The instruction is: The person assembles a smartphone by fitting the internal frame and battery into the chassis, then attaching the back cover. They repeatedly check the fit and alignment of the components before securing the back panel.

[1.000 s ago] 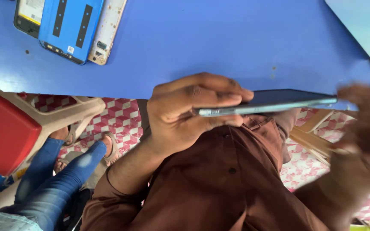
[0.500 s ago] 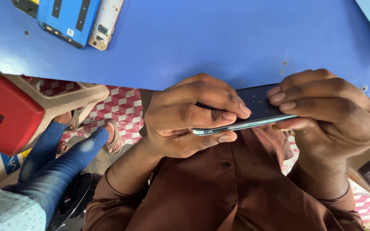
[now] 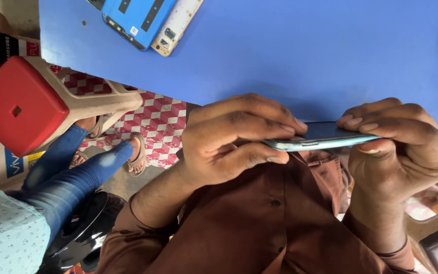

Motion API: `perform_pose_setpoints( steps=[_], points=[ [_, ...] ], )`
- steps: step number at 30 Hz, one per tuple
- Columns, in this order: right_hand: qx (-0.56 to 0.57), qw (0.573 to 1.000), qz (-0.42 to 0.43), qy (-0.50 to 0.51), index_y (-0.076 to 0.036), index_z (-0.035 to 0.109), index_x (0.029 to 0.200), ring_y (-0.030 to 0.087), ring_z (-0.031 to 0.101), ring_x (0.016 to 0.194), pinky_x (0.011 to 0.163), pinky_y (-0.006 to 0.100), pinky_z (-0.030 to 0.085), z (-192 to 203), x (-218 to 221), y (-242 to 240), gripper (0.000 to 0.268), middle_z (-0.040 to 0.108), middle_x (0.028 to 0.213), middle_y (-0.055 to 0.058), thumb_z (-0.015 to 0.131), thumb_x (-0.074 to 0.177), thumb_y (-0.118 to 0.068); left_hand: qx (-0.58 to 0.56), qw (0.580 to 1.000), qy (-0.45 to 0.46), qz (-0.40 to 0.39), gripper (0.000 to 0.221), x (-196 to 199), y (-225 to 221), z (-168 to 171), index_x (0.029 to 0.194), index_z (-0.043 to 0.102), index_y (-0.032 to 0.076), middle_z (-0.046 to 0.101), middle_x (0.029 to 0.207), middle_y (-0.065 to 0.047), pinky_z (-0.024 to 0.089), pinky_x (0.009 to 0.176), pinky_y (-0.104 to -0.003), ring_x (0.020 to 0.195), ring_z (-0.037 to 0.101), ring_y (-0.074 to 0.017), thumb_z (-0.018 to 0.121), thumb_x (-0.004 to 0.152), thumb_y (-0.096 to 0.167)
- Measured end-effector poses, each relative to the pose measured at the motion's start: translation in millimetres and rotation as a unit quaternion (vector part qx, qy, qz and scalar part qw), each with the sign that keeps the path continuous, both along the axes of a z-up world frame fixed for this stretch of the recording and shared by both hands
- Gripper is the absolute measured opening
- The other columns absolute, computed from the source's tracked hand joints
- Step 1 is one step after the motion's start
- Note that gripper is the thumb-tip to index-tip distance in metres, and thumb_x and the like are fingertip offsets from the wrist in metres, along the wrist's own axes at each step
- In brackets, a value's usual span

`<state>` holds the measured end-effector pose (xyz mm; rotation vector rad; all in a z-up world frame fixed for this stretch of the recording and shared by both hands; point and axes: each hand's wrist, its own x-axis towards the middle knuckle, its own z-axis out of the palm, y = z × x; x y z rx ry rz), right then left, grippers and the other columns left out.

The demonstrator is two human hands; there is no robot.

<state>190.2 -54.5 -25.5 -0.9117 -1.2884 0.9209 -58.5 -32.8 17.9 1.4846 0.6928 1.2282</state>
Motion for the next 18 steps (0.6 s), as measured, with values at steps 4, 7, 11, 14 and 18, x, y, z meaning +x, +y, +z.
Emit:
perform_pose_setpoints(
  steps=[4, 7, 11, 14, 18],
  points=[
    [-0.009, 0.999, -0.006, 0.035, 0.002, 0.061, 0.095, 0.022, 0.073, 0.08, 0.074, 0.036, 0.067, -5.2, -3.1, 0.0, 0.037, 0.064, 0.087, 0.011, 0.078, 0.105, -0.03, 0.053, 0.997, 0.054, 0.017, 0.026, -1.3, 0.7, 12.4, 0.109, 0.072, 0.0, 0.076, 0.112, -0.014, 0.07, 0.085, -0.033, 0.1, 0.078, -0.0234, 0.078, 0.093, 0.02],
    [-0.004, 0.998, 0.0, 0.061, -0.001, 0.061, 0.099, 0.02, 0.072, 0.081, 0.076, 0.036, 0.067, -9.1, -2.9, 0.4, 0.034, 0.065, 0.088, 0.01, 0.077, 0.103, -0.03, 0.083, 0.992, 0.089, 0.026, 0.028, 1.8, 3.4, 22.9, 0.107, 0.072, 0.0, 0.076, 0.108, -0.013, 0.069, 0.085, -0.034, 0.1, 0.078, -0.024, 0.08, 0.089, 0.02],
    [-0.015, 0.994, 0.014, 0.107, -0.002, 0.062, 0.101, 0.018, 0.071, 0.085, 0.079, 0.036, 0.065, -12.2, -3.5, -1.5, 0.031, 0.065, 0.09, 0.008, 0.077, 0.102, -0.029, 0.124, 0.984, 0.119, 0.039, 0.029, 7.5, 8.1, 33.0, 0.102, 0.072, 0.0, 0.077, 0.104, -0.012, 0.068, 0.082, -0.033, 0.099, 0.078, -0.0246, 0.083, 0.084, 0.02],
    [-0.022, 0.99, 0.022, 0.134, -0.004, 0.063, 0.101, 0.018, 0.07, 0.085, 0.078, 0.036, 0.064, -15.1, -3.7, -1.3, 0.029, 0.065, 0.09, 0.007, 0.077, 0.1, -0.029, 0.126, 0.983, 0.127, 0.041, 0.03, 12.0, 8.3, 36.7, 0.101, 0.072, 0.001, 0.077, 0.102, -0.011, 0.068, 0.081, -0.033, 0.097, 0.079, -0.0238, 0.085, 0.083, 0.02],
    [-0.044, 0.992, 0.041, 0.112, -0.006, 0.062, 0.101, 0.021, 0.071, 0.086, 0.079, 0.037, 0.058, -5.4, -0.9, 4.3, 0.031, 0.067, 0.09, 0.008, 0.077, 0.1, -0.032, 0.145, 0.978, 0.142, 0.052, 0.032, 16.8, 8.5, 42.6, 0.099, 0.072, 0.001, 0.076, 0.099, -0.011, 0.066, 0.076, -0.032, 0.092, 0.078, -0.0227, 0.087, 0.082, 0.022]
  ],
)
